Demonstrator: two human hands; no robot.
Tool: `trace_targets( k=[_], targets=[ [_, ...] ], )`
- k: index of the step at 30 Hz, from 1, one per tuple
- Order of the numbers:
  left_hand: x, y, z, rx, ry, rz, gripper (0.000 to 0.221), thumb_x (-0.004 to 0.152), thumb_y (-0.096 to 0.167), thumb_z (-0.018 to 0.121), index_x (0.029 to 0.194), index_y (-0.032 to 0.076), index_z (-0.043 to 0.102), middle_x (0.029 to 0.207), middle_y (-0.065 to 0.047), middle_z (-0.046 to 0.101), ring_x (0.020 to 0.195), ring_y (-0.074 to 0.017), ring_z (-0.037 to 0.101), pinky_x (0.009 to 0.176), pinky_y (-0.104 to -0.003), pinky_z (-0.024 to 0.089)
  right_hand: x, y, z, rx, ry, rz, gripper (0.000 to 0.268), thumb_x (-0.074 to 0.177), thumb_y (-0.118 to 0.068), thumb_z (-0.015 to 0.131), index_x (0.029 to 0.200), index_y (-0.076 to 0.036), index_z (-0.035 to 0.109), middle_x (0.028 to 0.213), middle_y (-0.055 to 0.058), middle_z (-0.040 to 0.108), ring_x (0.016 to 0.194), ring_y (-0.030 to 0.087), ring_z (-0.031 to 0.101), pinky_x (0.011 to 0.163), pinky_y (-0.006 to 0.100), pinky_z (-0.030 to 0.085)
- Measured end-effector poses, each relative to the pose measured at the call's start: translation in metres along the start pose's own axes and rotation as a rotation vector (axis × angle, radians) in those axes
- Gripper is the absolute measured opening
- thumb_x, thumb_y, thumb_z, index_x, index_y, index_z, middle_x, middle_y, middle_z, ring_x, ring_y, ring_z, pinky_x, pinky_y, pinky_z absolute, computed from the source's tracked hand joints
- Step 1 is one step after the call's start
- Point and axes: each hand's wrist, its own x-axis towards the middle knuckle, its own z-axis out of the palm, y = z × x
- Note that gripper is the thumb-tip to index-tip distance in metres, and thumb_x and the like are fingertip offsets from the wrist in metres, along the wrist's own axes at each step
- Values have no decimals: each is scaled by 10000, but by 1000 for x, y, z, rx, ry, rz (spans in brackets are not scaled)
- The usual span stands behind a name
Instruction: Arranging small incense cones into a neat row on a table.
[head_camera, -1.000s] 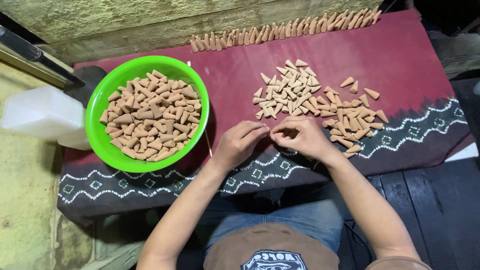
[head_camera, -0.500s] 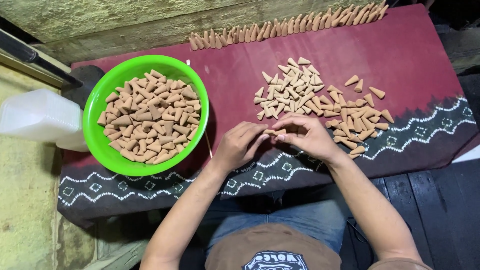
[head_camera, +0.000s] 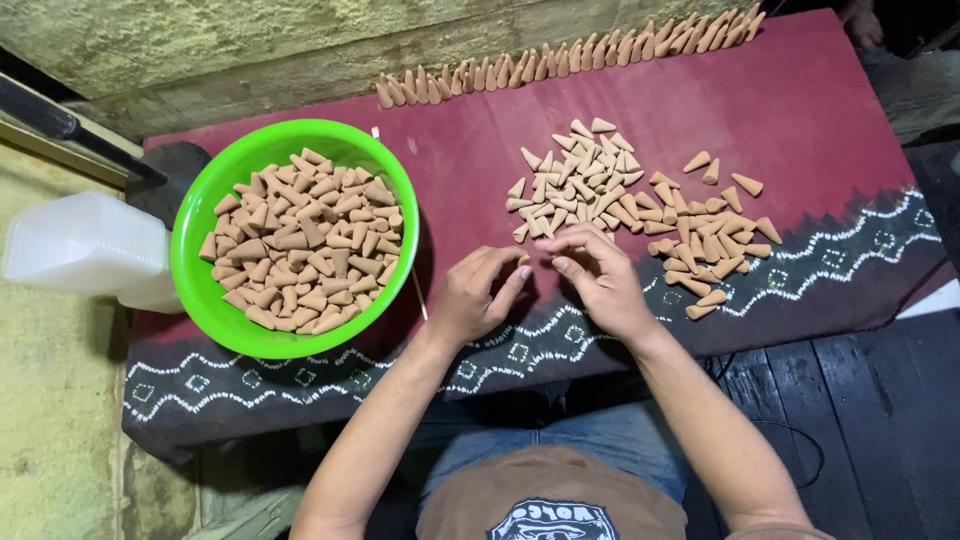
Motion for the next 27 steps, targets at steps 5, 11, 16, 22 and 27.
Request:
trace_targets(
  k=[5,11,16,22,27],
  targets=[
    [2,1,-1,-27,-18,-1,156,936,94,745,1084,46,731,903,-87,759,806,-297,738,699,-383,611,-6,-7,8,-51,216,-5,160,836,-77,875,972,-83,790,948,60,784,832,172,730,770,318,564],
    [8,7,-7,-52,-58,0,156,936,104,753,1083,56,733,891,-91,748,807,-301,734,709,-389,610,-9,-3,12,-167,236,-72,155,800,-62,893,920,-104,804,872,50,800,810,225,769,737,329,578],
    [8,5,-6,-70,-93,-19,164,929,117,765,1082,63,743,888,-85,752,797,-295,737,715,-385,611,-3,-25,14,-153,222,-131,144,843,-4,823,941,-111,827,882,81,797,785,252,770,727,340,580],
    [8,3,-6,-112,-130,-40,182,917,128,777,1086,67,751,901,-83,767,802,-295,746,714,-389,617,-5,-19,9,-155,201,-88,118,852,-33,817,953,-94,820,907,96,799,820,271,778,747,358,586],
    [8,2,-4,-82,-120,-40,209,900,128,792,1094,61,751,902,-85,771,801,-294,749,709,-386,619,-2,-18,7,-103,160,-62,115,863,-24,805,931,-112,831,883,71,804,787,230,778,711,328,584]
  ],
)
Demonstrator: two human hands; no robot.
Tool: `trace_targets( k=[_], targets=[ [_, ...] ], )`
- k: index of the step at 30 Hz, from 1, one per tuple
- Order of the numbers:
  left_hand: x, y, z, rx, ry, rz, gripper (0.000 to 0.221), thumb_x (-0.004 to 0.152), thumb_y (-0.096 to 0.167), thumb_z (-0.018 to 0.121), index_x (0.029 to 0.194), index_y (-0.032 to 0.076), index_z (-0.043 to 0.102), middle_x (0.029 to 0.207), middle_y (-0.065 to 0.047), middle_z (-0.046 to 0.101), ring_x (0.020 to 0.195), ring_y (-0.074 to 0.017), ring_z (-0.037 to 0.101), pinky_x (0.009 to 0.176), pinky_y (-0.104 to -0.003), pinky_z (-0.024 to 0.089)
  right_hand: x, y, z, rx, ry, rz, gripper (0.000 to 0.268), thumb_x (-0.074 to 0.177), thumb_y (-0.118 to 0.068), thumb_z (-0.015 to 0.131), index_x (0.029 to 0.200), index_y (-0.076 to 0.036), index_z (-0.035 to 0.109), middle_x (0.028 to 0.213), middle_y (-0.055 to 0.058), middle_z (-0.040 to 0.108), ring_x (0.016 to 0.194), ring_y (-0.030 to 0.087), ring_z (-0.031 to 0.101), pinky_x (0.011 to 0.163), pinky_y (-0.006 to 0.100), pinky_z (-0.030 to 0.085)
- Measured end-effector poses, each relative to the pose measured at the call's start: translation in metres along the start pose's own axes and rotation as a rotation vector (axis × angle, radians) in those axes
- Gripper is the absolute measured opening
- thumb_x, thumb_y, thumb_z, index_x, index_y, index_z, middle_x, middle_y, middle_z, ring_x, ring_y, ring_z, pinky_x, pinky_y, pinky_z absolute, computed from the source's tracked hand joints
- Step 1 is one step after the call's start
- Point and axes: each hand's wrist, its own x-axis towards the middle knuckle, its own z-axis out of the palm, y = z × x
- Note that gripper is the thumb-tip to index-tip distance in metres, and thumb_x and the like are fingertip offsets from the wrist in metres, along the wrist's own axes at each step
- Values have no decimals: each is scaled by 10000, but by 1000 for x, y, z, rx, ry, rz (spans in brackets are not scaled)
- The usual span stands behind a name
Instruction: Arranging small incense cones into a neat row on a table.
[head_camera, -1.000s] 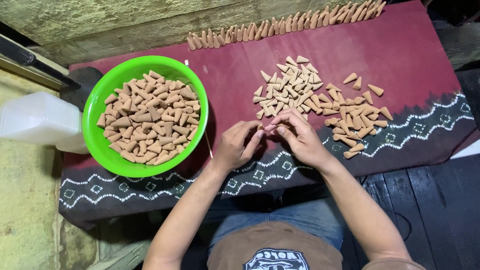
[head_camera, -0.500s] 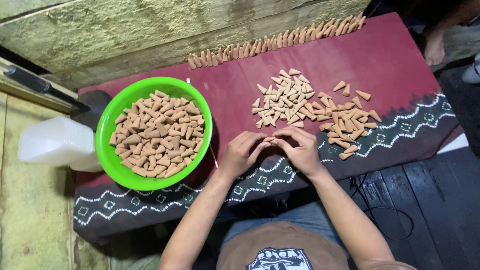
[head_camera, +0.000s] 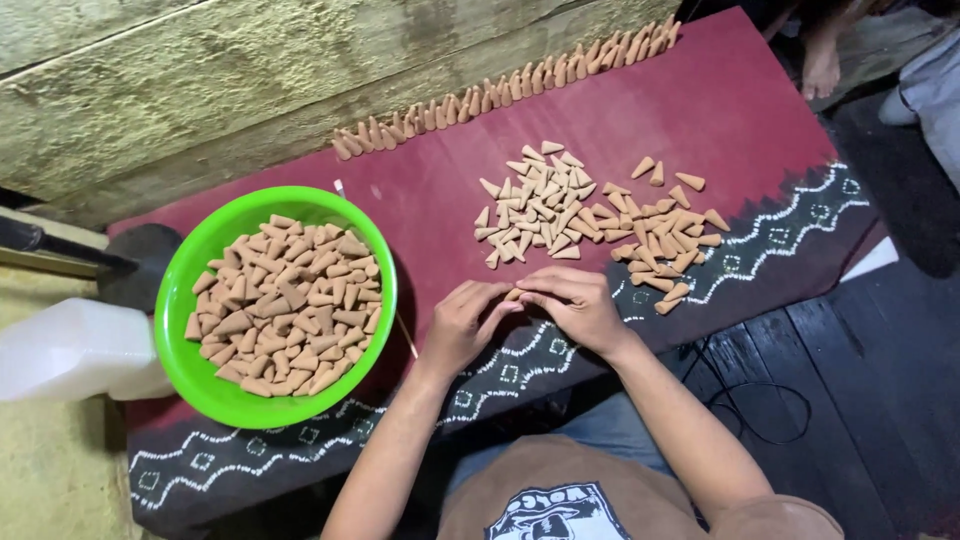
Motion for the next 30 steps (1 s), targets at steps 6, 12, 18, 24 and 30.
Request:
trace_targets(
  k=[6,12,18,24,30],
  targets=[
    [4,3,-3,38,-28,-35,265,900,151,794,1147,71,742,930,-64,772,843,-279,752,736,-386,617,8,4,-21,-12,-16,7,122,846,1,808,908,-102,830,869,80,803,766,231,776,710,331,586],
    [7,2,-2,136,-68,-110,166,926,170,771,1071,90,768,896,-64,760,847,-270,744,733,-364,605,54,16,-89,-212,58,-8,162,844,38,810,911,-109,813,893,81,785,823,266,754,733,363,577],
    [11,0,0,129,-87,-164,138,931,178,763,1042,98,770,879,-62,755,852,-267,740,734,-360,601,110,70,-167,-464,127,-11,146,931,16,848,978,-116,808,946,55,768,929,271,740,845,347,558],
    [17,5,-4,121,-153,-187,198,973,198,699,1088,40,730,992,-64,747,913,-210,685,789,-343,581,146,133,-218,-561,123,150,159,960,139,769,1083,37,769,1031,173,751,832,211,754,775,265,637],
    [21,4,-4,99,-162,-225,205,978,207,687,1095,45,732,992,-59,747,910,-208,682,788,-340,580,177,210,-237,-813,47,29,231,899,133,621,1017,32,792,976,156,756,813,245,710,778,352,594]
  ],
)
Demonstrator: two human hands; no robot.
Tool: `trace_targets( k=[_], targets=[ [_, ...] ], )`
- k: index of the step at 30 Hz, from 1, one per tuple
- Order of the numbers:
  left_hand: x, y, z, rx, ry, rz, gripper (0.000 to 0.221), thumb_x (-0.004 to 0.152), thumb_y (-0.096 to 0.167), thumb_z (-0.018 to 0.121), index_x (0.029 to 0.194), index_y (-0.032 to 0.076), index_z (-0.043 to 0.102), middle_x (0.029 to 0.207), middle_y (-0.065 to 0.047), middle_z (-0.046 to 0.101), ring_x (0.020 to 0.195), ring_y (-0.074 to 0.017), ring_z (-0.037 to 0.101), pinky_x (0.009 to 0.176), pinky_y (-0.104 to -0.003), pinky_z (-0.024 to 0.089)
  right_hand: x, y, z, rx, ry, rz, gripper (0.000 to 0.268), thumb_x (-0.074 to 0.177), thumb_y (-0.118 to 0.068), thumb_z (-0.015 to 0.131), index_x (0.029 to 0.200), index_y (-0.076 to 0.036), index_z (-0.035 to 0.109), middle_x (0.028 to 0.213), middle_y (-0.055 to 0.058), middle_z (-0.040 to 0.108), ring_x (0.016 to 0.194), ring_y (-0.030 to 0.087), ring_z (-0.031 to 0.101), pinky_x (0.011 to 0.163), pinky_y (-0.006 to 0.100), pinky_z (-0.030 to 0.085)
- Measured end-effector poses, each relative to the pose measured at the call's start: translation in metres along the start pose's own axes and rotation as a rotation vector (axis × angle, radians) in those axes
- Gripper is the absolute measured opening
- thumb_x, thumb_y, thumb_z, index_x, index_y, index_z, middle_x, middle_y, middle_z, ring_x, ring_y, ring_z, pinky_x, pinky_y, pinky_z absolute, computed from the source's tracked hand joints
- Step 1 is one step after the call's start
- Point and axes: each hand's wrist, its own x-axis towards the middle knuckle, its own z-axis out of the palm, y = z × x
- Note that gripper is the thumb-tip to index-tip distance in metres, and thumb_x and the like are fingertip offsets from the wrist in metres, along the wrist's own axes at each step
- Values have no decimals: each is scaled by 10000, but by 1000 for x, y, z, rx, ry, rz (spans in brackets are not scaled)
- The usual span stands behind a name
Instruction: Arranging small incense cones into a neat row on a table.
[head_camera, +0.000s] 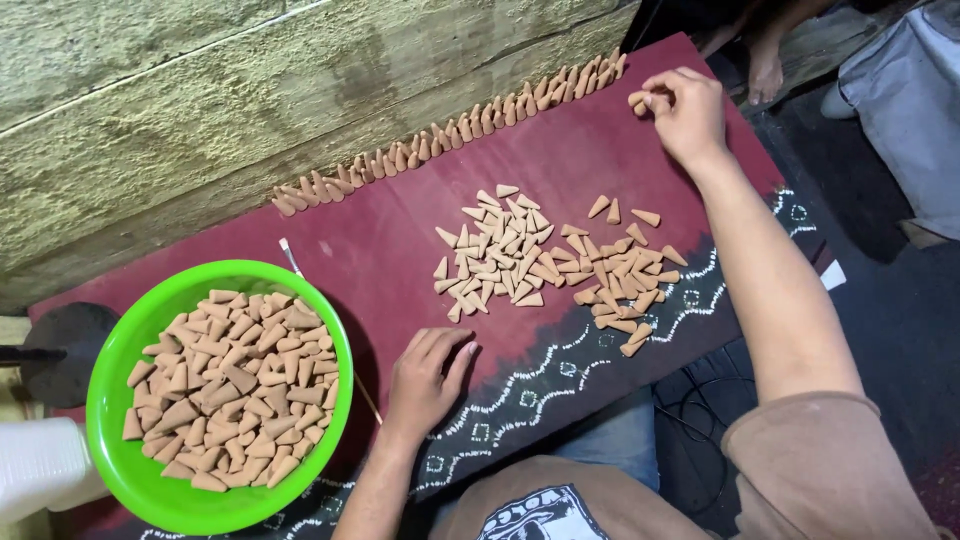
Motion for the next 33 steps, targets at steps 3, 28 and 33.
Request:
trace_targets(
  k=[3,28,33],
  targets=[
    [1,-2,1,-14,4,-10,209,977,210,686,1099,49,738,1002,-62,751,923,-208,690,803,-333,585,13,14,15,-4,7,-38,115,933,97,753,1024,34,788,955,140,728,774,229,698,718,320,576],
    [7,-9,5,-29,-49,-98,238,964,245,694,1113,65,738,985,-37,747,908,-174,687,793,-303,601,26,36,48,20,16,144,119,950,7,788,1043,-65,790,934,63,701,694,144,601,654,321,514],
    [5,-11,6,-17,-60,-104,257,970,267,682,1121,66,737,996,-41,748,924,-176,686,798,-306,603,26,42,55,-75,55,106,94,952,-37,763,1026,-87,794,948,77,738,759,241,671,669,395,540]
  ],
)
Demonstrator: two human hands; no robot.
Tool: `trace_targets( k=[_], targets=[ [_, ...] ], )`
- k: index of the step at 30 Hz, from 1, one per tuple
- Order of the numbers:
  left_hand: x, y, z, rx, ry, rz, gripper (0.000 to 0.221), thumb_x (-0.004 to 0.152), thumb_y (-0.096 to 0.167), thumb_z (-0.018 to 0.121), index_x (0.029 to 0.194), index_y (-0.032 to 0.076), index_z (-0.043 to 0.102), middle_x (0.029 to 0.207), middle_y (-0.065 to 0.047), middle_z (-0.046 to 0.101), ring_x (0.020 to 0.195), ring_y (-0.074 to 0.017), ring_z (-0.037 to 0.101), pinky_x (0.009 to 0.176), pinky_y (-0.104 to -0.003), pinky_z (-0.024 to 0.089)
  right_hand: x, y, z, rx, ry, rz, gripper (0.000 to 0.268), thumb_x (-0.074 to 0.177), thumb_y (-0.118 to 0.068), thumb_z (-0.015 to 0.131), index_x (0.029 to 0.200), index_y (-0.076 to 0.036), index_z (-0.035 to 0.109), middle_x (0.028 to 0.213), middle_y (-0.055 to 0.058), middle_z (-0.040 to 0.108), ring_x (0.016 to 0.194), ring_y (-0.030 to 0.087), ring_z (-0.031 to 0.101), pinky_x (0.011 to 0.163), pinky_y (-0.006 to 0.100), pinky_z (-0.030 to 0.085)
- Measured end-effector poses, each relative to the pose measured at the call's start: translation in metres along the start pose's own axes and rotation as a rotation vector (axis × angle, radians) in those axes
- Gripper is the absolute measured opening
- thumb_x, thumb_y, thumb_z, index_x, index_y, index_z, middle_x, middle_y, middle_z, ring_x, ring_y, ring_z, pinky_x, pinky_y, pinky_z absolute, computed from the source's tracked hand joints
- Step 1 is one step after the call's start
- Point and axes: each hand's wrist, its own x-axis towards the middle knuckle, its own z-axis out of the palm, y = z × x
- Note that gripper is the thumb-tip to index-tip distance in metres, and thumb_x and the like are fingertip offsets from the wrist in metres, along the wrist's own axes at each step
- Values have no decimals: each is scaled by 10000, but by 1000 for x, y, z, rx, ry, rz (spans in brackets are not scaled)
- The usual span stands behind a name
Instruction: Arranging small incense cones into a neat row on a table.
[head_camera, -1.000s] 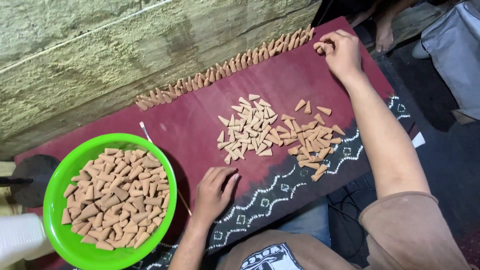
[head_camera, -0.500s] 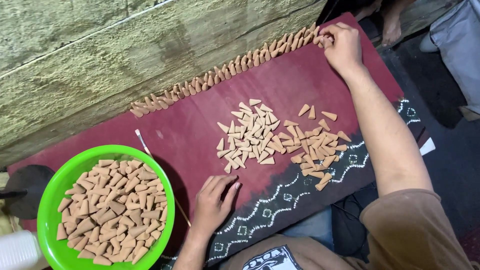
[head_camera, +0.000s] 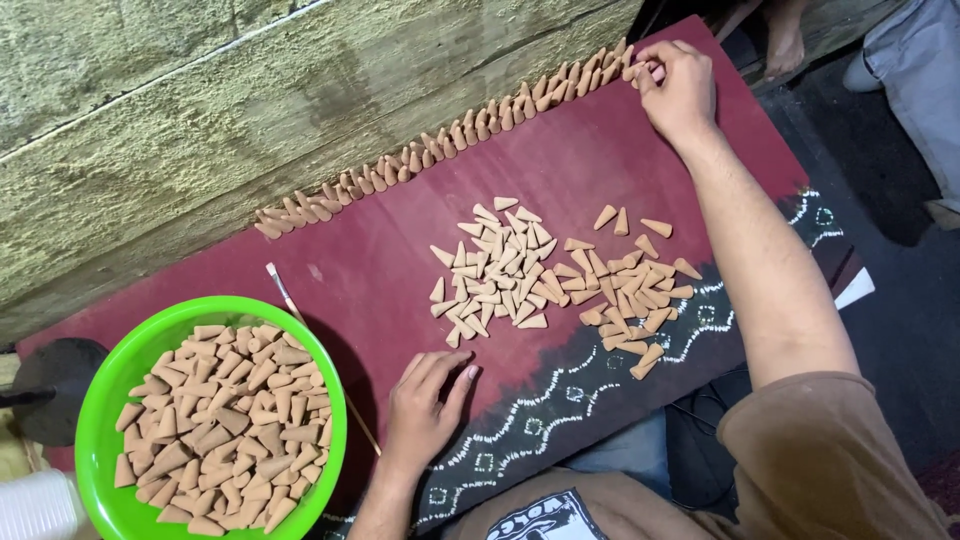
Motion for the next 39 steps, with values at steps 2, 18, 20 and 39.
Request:
trace_targets(
  k=[2,18,20,39],
  targets=[
    [1,2,-1,-5,4,2,255,970,260,683,1119,61,737,995,-42,748,924,-178,687,800,-307,602,0,-2,2,37,5,-7,119,930,-13,743,1032,-61,781,972,84,743,744,206,668,659,355,541],
    [2,5,-2,-21,11,9,246,970,244,685,1113,51,737,994,-48,745,926,-187,686,806,-313,596,-10,4,16,277,65,117,242,889,51,766,1109,-44,728,887,61,675,663,101,630,608,254,536],
    [1,4,-2,-16,4,2,254,972,254,679,1118,54,736,996,-47,745,931,-185,685,806,-315,598,-9,-4,9,226,88,78,183,900,61,745,1039,-58,742,904,70,706,714,125,656,628,262,534],
    [0,0,0,-14,-6,0,270,973,266,672,1134,58,733,997,-46,749,925,-179,685,810,-315,600,-2,-12,1,83,0,118,152,920,13,746,1050,-67,743,981,96,719,776,204,671,675,363,556]
  ],
)
